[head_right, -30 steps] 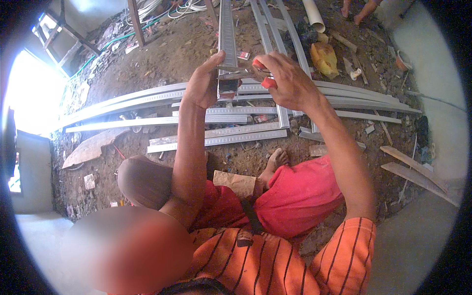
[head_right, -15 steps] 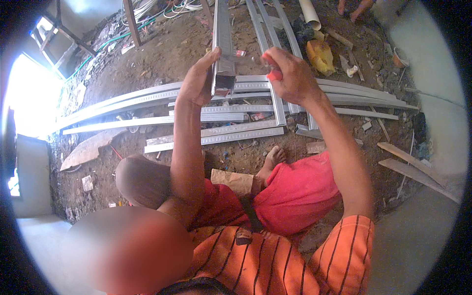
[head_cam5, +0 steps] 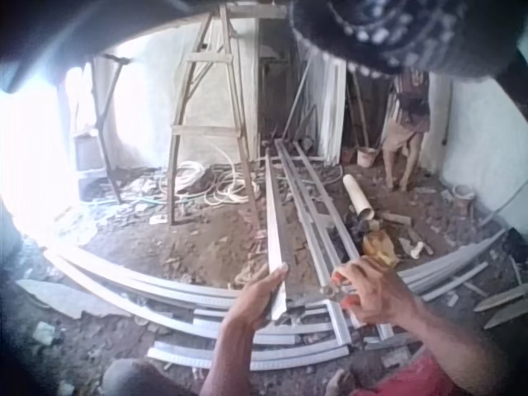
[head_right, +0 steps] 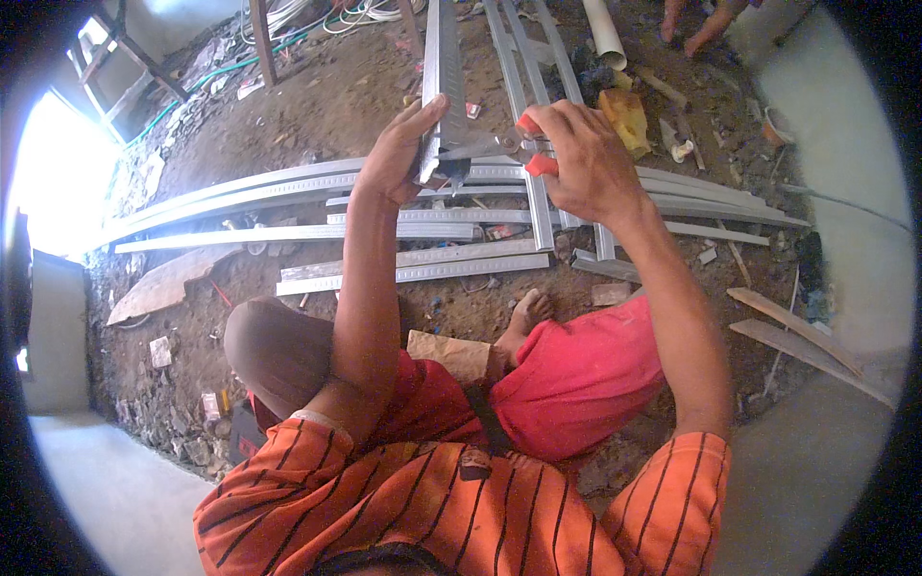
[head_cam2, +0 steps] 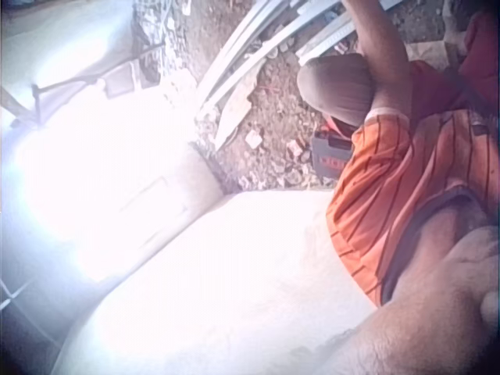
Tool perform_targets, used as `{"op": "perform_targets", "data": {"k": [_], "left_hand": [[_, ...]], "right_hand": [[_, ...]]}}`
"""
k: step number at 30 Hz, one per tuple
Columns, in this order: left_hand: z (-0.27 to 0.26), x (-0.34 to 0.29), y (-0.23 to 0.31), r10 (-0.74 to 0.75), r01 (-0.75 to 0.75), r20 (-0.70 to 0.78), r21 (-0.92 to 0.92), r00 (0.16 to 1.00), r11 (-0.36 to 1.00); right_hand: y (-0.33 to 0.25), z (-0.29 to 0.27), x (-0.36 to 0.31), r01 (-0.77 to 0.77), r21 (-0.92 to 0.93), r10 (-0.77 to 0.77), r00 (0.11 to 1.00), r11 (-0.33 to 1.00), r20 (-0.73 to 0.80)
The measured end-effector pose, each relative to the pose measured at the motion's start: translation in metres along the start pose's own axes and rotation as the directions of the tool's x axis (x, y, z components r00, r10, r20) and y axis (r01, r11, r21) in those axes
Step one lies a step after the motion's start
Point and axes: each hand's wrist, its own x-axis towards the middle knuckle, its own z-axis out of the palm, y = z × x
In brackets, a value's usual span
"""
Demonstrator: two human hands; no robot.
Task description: The person sits on the floor and uses red-handled tin snips to cut long silver metal studs into shorter pieces. The person repeatedly picks up a stud, positions the snips, and cuts the metal, placing the cut pieces aside.
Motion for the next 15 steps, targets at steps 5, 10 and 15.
{"op": "perform_targets", "data": {"k": [5, 10, 15], "left_hand": [[-0.005, 0.001, -0.002, 0.017, -0.017, 0.001, 0.051, 1.0, 0.999], [0.006, -0.003, 0.001, -0.013, 0.015, -0.034, 0.061, 0.999, 0.998], [0.002, -0.004, -0.001, -0.011, 0.012, -0.013, 0.086, 1.0, 0.996]], "right_hand": [[-0.004, -0.006, 0.003, -0.004, -0.045, 0.006, 0.999, 0.999, 0.044], [0.004, -0.001, -0.002, -0.029, 0.026, 0.027, 0.997, 0.999, 0.075], [0.009, 0.0, -0.002, 0.007, 0.067, -0.015, 0.994, 0.998, 0.112]]}}
